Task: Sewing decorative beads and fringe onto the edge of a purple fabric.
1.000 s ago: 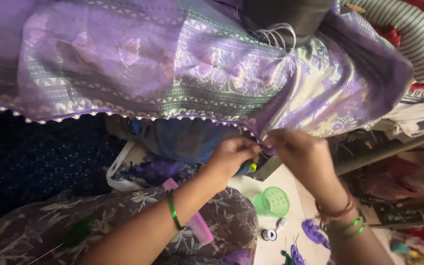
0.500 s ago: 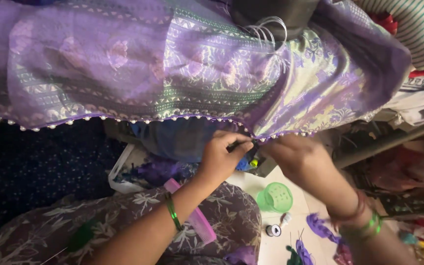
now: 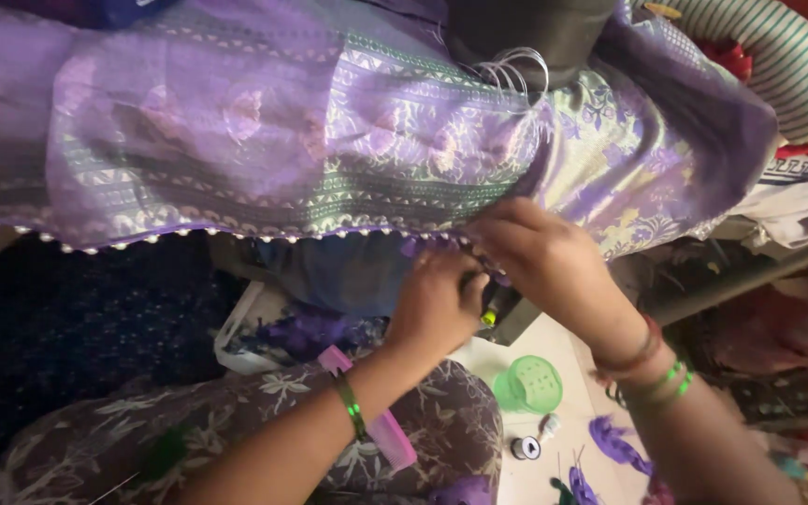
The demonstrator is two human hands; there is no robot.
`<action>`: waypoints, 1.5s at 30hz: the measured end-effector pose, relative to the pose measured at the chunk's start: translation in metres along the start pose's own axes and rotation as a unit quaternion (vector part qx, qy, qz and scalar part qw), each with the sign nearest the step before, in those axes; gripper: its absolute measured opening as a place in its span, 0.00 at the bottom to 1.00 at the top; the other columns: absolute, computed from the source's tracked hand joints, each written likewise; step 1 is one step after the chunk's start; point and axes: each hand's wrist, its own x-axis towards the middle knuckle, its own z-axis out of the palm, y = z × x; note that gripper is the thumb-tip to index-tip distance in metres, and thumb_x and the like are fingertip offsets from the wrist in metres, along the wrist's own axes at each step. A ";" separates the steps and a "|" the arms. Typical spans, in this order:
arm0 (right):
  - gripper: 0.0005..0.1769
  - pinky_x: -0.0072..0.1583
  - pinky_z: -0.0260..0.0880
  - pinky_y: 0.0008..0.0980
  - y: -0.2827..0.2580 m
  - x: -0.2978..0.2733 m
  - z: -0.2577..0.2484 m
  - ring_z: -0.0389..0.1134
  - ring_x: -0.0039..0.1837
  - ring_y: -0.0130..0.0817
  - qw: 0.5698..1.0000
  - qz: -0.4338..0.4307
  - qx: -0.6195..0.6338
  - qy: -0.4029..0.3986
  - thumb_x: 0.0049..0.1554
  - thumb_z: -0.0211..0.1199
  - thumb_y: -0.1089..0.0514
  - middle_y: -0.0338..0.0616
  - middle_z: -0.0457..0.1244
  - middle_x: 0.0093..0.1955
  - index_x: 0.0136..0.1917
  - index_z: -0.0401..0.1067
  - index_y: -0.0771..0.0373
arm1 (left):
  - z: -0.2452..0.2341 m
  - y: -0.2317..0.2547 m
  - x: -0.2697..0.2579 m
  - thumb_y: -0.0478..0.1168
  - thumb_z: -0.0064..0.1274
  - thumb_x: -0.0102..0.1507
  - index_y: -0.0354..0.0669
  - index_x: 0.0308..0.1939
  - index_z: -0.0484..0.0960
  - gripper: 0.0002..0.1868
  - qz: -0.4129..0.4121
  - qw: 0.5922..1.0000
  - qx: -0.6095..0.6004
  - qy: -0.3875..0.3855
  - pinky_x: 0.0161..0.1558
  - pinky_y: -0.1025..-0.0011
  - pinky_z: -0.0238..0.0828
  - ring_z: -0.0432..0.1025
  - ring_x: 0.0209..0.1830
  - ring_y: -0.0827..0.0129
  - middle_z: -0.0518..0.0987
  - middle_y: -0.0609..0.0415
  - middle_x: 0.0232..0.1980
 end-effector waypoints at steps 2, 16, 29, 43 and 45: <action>0.06 0.44 0.73 0.39 0.003 -0.022 0.005 0.73 0.42 0.45 0.992 0.080 0.051 0.078 0.57 0.67 0.60 0.45 0.69 0.45 0.49 0.78 0.60 | 0.070 -0.041 -0.031 0.41 0.57 0.67 0.40 0.42 0.84 0.08 -0.387 0.767 -0.496 -0.127 0.47 0.66 0.70 0.73 0.40 0.69 0.82 0.55 0.39; 0.13 0.39 0.70 0.37 0.013 -0.044 0.010 0.71 0.38 0.39 0.999 -0.017 0.013 0.024 0.46 0.65 0.66 0.39 0.66 0.39 0.46 0.79 0.57 | 0.033 -0.022 -0.024 0.38 0.63 0.61 0.39 0.41 0.87 0.07 -0.326 0.836 -0.440 -0.040 0.47 0.72 0.73 0.77 0.41 0.73 0.85 0.56 0.39; 0.08 0.43 0.72 0.38 0.005 0.006 0.002 0.72 0.42 0.45 0.999 -0.006 -0.043 0.007 0.52 0.65 0.62 0.43 0.67 0.43 0.47 0.77 0.56 | -0.015 0.014 0.005 0.36 0.65 0.58 0.42 0.39 0.85 0.07 -0.063 0.998 -0.016 -0.019 0.52 0.59 0.66 0.74 0.47 0.53 0.83 0.51 0.42; 0.07 0.42 0.73 0.26 0.052 -0.101 0.100 0.72 0.39 0.27 0.713 0.428 0.535 0.144 0.56 0.66 0.64 0.42 0.71 0.37 0.47 0.78 0.70 | 0.065 -0.007 -0.032 0.38 0.65 0.60 0.38 0.44 0.85 0.10 -0.343 0.845 -0.404 -0.068 0.43 0.74 0.73 0.78 0.39 0.75 0.85 0.55 0.40; 0.08 0.41 0.70 0.25 0.053 -0.100 0.103 0.69 0.37 0.25 0.712 0.427 0.539 0.142 0.56 0.67 0.63 0.41 0.70 0.36 0.47 0.79 0.70 | 0.054 -0.003 -0.030 0.40 0.66 0.60 0.38 0.43 0.85 0.12 -0.283 0.918 -0.266 -0.084 0.42 0.75 0.74 0.80 0.38 0.75 0.86 0.56 0.39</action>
